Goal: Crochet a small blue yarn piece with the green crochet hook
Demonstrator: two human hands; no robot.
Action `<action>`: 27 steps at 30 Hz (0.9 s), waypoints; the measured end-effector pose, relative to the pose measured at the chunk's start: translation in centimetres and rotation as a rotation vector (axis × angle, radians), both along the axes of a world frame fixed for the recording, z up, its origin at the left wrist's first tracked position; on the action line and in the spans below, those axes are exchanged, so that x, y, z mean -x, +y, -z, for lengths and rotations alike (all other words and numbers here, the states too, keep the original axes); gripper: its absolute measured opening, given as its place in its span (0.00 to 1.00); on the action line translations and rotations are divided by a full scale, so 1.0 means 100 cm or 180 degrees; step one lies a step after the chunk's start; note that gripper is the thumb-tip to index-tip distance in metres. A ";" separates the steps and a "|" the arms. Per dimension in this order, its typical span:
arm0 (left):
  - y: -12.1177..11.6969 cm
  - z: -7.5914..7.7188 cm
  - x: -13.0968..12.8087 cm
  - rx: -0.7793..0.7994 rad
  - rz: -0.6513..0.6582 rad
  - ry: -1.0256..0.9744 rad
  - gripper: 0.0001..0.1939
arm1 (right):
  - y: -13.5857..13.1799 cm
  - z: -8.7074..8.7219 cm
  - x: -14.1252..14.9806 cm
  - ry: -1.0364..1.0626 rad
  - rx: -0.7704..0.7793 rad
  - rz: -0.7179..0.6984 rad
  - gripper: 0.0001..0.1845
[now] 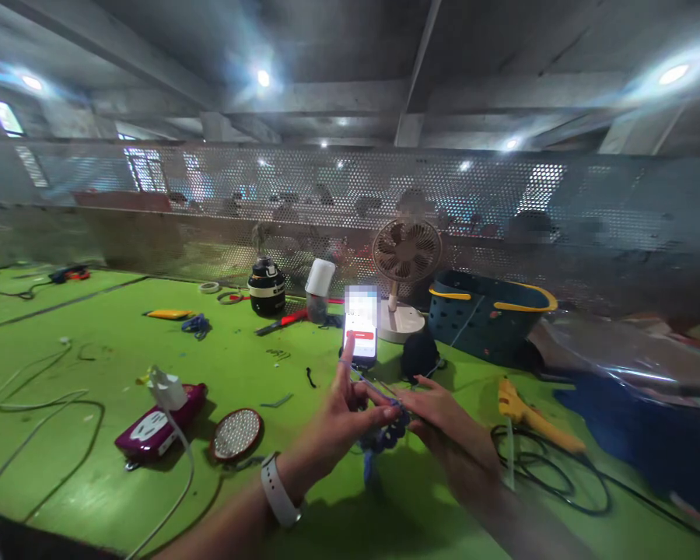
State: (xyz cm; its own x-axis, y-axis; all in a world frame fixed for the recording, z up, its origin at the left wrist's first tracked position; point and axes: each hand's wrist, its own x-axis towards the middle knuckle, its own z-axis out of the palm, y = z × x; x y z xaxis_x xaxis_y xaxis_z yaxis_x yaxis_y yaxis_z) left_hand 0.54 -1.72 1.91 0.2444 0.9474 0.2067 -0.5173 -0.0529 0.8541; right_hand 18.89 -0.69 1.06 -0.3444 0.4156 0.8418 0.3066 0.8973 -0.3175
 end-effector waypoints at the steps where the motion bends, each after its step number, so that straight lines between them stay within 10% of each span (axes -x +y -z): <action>1: 0.000 0.001 0.000 0.0034 0.0053 -0.0014 0.67 | -0.001 0.001 0.001 0.0165 0.0100 -0.0007 0.15; 8: 0.001 -0.001 -0.001 0.0342 0.0208 -0.0016 0.66 | -0.011 0.004 0.003 0.1071 0.1336 -0.0068 0.09; 19: 0.003 0.022 -0.010 -0.1414 -0.1793 0.1660 0.48 | 0.000 0.000 0.002 -0.0239 -0.0586 0.0627 0.16; 23: 0.004 0.026 -0.006 -0.1539 -0.1415 0.1609 0.32 | -0.001 -0.002 0.001 0.0075 -0.0310 0.0542 0.15; 27: 0.013 0.014 0.013 -0.0831 -0.0141 0.1197 0.15 | -0.001 -0.014 -0.009 0.1326 0.0900 0.0396 0.08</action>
